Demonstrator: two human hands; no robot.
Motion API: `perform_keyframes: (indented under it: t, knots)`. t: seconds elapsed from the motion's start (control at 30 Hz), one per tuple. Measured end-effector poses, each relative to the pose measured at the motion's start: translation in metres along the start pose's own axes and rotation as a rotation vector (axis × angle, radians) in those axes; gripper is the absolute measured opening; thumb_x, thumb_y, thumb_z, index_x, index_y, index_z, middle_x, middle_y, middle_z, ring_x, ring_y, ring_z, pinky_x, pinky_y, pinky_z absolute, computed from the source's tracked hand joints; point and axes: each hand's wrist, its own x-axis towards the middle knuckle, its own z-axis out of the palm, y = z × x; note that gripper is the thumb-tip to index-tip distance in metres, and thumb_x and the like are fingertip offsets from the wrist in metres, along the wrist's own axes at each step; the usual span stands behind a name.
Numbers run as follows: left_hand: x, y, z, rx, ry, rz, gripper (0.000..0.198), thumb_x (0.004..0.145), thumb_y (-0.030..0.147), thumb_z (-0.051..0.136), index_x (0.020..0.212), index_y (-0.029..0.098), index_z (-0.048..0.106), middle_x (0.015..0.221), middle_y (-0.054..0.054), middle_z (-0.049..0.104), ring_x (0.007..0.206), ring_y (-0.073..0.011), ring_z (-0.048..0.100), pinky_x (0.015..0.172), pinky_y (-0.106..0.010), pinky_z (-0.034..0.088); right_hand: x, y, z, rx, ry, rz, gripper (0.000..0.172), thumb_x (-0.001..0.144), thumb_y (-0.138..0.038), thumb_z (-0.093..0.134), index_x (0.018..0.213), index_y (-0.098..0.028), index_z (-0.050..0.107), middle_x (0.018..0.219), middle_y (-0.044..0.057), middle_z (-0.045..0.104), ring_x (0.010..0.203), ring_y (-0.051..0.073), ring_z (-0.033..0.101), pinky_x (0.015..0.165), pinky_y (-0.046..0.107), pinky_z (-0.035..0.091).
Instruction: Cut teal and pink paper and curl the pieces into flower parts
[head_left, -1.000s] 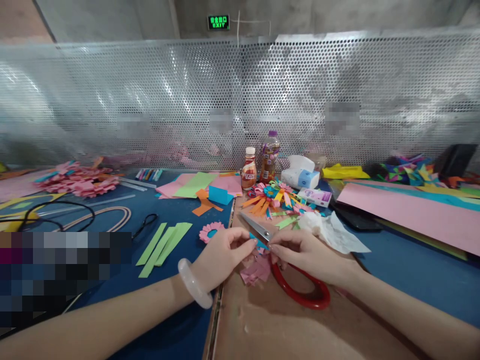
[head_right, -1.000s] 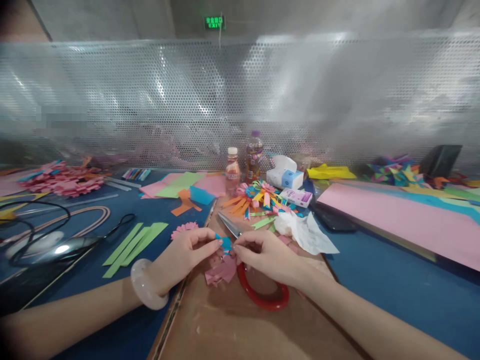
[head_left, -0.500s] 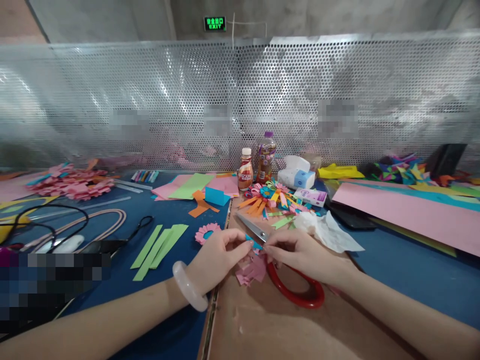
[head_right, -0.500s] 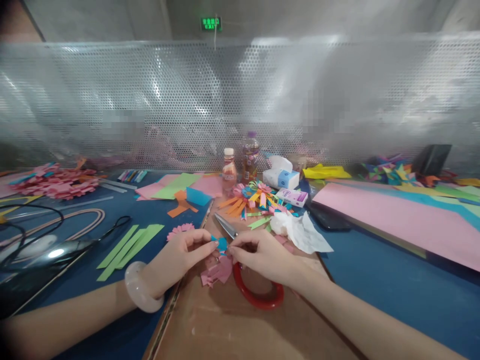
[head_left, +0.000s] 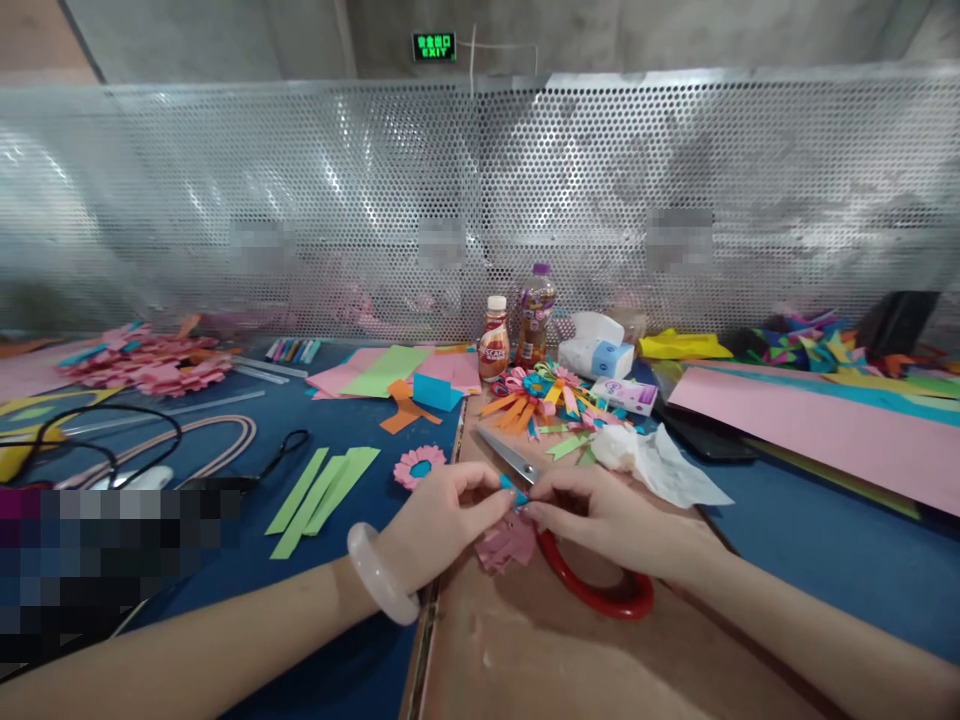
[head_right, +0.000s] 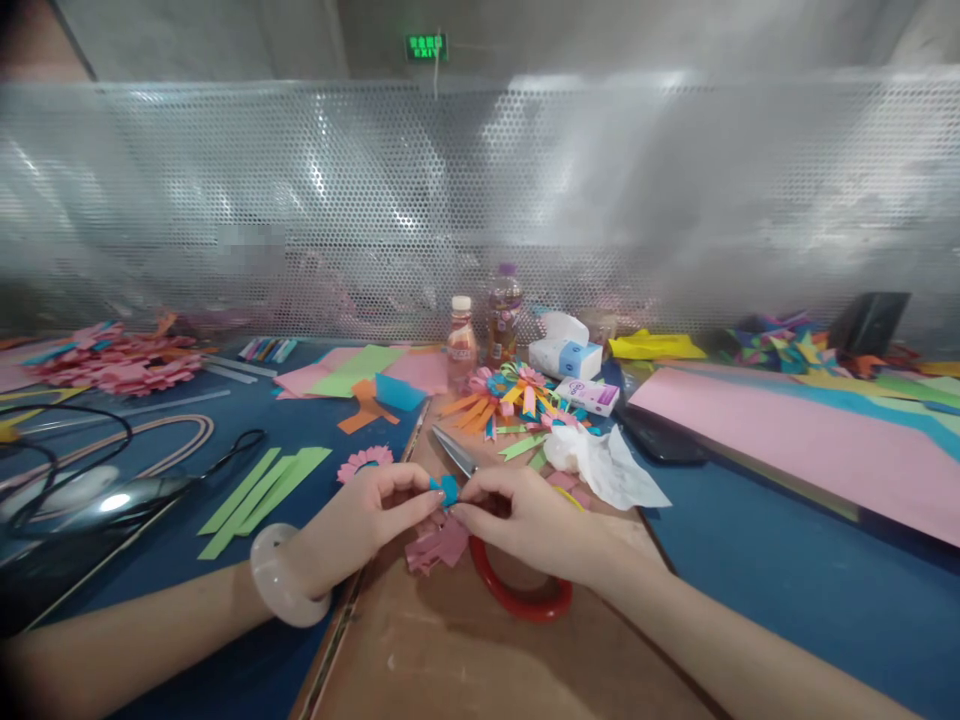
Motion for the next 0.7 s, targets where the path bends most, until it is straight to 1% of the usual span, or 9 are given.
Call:
perform_keyframes:
  t: [0.13,0.3,0.43,0.53,0.63,0.7]
  knots:
    - [-0.0012,0.0016,0.0003,-0.004,0.005,0.014,0.021,0.080,0.034,0.049,0.071,0.016,0.056,0.068,0.001,0.057,0.065,-0.0106,0.052,0.060,-0.020,0.040,0.0003,0.0016,-0.0006,0.039,-0.021,-0.007,0.019,0.084,-0.028,0.047,0.076,-0.018,0.060,0.070,-0.001,0.060,0.066,0.011,0.052,0.060,0.021,0.038]
    - [-0.0017,0.0032,0.0004,0.005,0.008,0.029,0.022,0.080,0.035,0.049,0.071,0.016,0.056,0.068,0.001,0.056,0.065,-0.0115,0.051,0.061,-0.021,0.040,-0.0002,0.0001,-0.0014,0.077,-0.032,0.002,0.021,0.085,-0.029,0.045,0.075,-0.017,0.059,0.070,-0.001,0.059,0.066,0.011,0.052,0.061,0.021,0.039]
    - [-0.0015,0.0045,-0.0003,0.040,-0.012,0.045,0.023,0.080,0.036,0.049,0.070,0.016,0.055,0.067,0.002,0.055,0.065,-0.0119,0.051,0.060,-0.021,0.039,0.0000,-0.0002,0.0017,-0.005,-0.018,0.005,0.019,0.083,-0.032,0.048,0.077,-0.017,0.059,0.067,-0.001,0.056,0.062,0.011,0.049,0.056,0.021,0.037]
    - [-0.0024,0.0054,-0.0009,0.113,-0.008,0.047,0.025,0.080,0.037,0.049,0.068,0.016,0.056,0.065,0.002,0.055,0.063,-0.0120,0.050,0.059,-0.022,0.038,-0.0002,0.0008,0.0044,-0.097,-0.001,-0.043,0.019,0.083,-0.031,0.048,0.076,-0.018,0.058,0.065,-0.002,0.055,0.061,0.010,0.047,0.056,0.022,0.035]
    - [-0.0038,0.0068,-0.0009,0.124,-0.010,0.029,0.023,0.081,0.035,0.048,0.070,0.016,0.057,0.068,0.001,0.057,0.065,-0.0128,0.052,0.062,-0.023,0.039,-0.0012,0.0007,0.0051,-0.102,-0.003,-0.086,0.017,0.085,-0.027,0.045,0.078,-0.019,0.059,0.067,-0.003,0.057,0.062,0.010,0.047,0.059,0.022,0.035]
    - [-0.0041,0.0077,-0.0005,0.128,-0.010,0.026,0.022,0.080,0.033,0.049,0.069,0.016,0.056,0.068,0.001,0.058,0.066,-0.0129,0.052,0.062,-0.023,0.040,-0.0019,-0.0004,0.0047,-0.080,0.001,-0.078,0.017,0.085,-0.027,0.046,0.076,-0.018,0.058,0.067,-0.003,0.056,0.062,0.010,0.047,0.059,0.021,0.035]
